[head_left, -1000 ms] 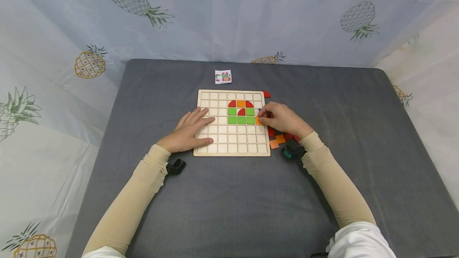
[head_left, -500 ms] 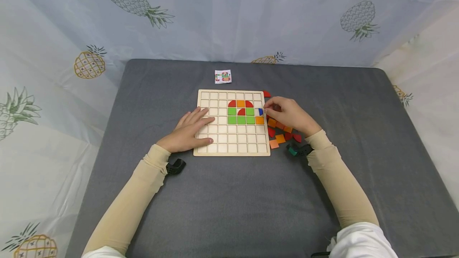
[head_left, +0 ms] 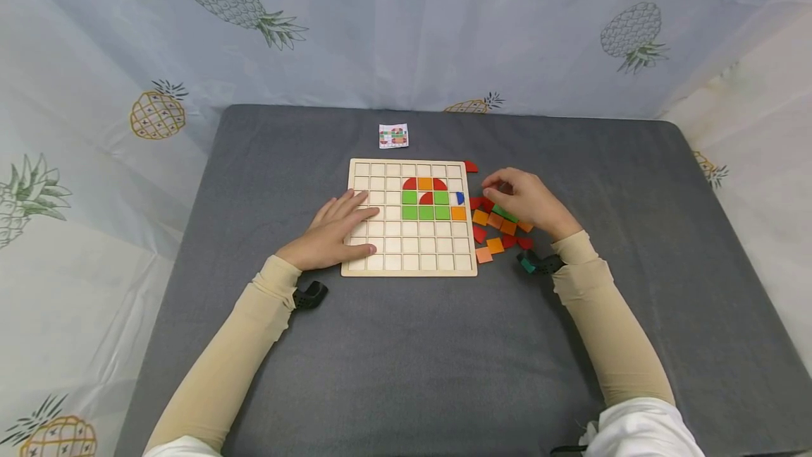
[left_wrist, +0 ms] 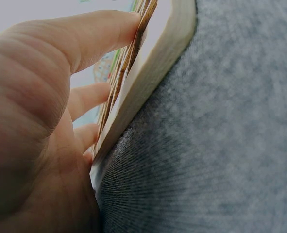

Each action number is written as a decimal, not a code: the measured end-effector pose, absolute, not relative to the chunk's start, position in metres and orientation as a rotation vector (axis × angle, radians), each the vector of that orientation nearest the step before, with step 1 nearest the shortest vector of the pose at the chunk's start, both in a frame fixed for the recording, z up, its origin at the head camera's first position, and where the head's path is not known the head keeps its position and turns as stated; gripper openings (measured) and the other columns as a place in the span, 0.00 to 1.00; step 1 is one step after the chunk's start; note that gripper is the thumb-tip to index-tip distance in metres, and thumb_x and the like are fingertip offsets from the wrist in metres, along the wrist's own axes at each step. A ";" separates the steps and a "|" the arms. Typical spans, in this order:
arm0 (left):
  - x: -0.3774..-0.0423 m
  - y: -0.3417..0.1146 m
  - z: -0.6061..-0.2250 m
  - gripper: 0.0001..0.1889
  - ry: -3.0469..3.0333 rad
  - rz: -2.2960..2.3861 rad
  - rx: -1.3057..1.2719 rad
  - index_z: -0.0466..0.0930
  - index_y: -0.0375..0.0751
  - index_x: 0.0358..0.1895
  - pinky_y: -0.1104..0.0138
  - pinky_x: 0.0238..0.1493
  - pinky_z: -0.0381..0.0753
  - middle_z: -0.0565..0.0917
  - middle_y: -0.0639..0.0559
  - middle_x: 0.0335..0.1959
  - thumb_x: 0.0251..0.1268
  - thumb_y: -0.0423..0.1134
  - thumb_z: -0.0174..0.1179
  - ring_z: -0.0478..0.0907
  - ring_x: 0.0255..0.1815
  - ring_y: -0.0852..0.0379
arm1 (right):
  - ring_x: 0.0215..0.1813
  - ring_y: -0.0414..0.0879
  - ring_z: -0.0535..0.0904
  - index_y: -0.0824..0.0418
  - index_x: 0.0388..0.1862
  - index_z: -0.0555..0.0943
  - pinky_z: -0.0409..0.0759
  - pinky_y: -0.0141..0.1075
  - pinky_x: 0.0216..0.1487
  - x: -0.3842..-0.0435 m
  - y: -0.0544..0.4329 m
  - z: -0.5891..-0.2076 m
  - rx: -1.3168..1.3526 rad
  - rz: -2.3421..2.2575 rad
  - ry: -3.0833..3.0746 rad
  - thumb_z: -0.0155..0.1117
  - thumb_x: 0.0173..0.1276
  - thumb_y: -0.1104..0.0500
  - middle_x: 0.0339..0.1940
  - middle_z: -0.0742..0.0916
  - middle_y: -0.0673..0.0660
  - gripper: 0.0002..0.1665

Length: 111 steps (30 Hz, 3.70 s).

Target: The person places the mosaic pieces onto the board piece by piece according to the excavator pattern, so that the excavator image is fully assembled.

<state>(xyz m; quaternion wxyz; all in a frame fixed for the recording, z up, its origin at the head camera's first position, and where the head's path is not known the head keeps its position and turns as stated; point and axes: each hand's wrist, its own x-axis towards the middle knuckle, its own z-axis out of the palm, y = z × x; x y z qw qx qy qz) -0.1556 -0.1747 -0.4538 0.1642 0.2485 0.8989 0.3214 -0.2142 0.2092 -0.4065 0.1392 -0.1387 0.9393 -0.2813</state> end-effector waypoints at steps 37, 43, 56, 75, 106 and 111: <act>-0.157 -0.172 -0.454 0.39 2.569 0.886 0.709 0.60 0.50 0.79 0.45 0.83 0.31 0.45 0.48 0.85 0.69 0.55 0.63 0.32 0.87 0.47 | 0.45 0.53 0.74 0.63 0.56 0.83 0.79 0.48 0.41 -0.208 0.220 -0.406 -0.260 -0.433 2.726 0.63 0.73 0.50 0.54 0.77 0.62 0.21; -0.158 -0.172 -0.454 0.39 2.565 0.872 0.693 0.59 0.51 0.79 0.45 0.83 0.30 0.45 0.49 0.85 0.69 0.55 0.62 0.31 0.87 0.48 | 0.50 0.55 0.72 0.65 0.55 0.84 0.78 0.49 0.45 -0.208 0.218 -0.409 -0.291 -0.420 2.747 0.63 0.73 0.52 0.54 0.78 0.63 0.20; -0.157 -0.172 -0.455 0.39 2.572 0.874 0.683 0.59 0.51 0.80 0.46 0.83 0.30 0.45 0.50 0.86 0.69 0.55 0.62 0.31 0.87 0.49 | 0.56 0.58 0.68 0.65 0.62 0.79 0.78 0.54 0.53 -0.211 0.221 -0.410 -0.338 -0.477 2.697 0.66 0.71 0.47 0.56 0.76 0.64 0.29; -0.157 -0.172 -0.456 0.40 2.565 0.898 0.700 0.60 0.50 0.79 0.44 0.82 0.30 0.45 0.48 0.85 0.68 0.54 0.64 0.32 0.87 0.46 | 0.59 0.58 0.67 0.60 0.46 0.86 0.68 0.55 0.64 -0.197 0.201 -0.410 -0.530 -0.338 2.836 0.74 0.65 0.50 0.58 0.79 0.61 0.17; -0.158 -0.172 -0.455 0.40 2.567 0.909 0.719 0.60 0.49 0.79 0.43 0.82 0.30 0.46 0.47 0.85 0.68 0.54 0.64 0.33 0.87 0.46 | 0.49 0.49 0.73 0.58 0.52 0.85 0.77 0.40 0.47 -0.182 0.158 -0.419 -0.835 -0.505 2.782 0.71 0.67 0.51 0.50 0.84 0.55 0.19; -0.157 -0.172 -0.456 0.39 2.564 0.913 0.716 0.60 0.48 0.79 0.44 0.82 0.30 0.46 0.47 0.85 0.68 0.53 0.64 0.32 0.87 0.46 | 0.49 0.49 0.73 0.58 0.53 0.85 0.76 0.39 0.45 -0.181 0.157 -0.421 -0.843 -0.482 2.772 0.71 0.67 0.51 0.50 0.84 0.55 0.19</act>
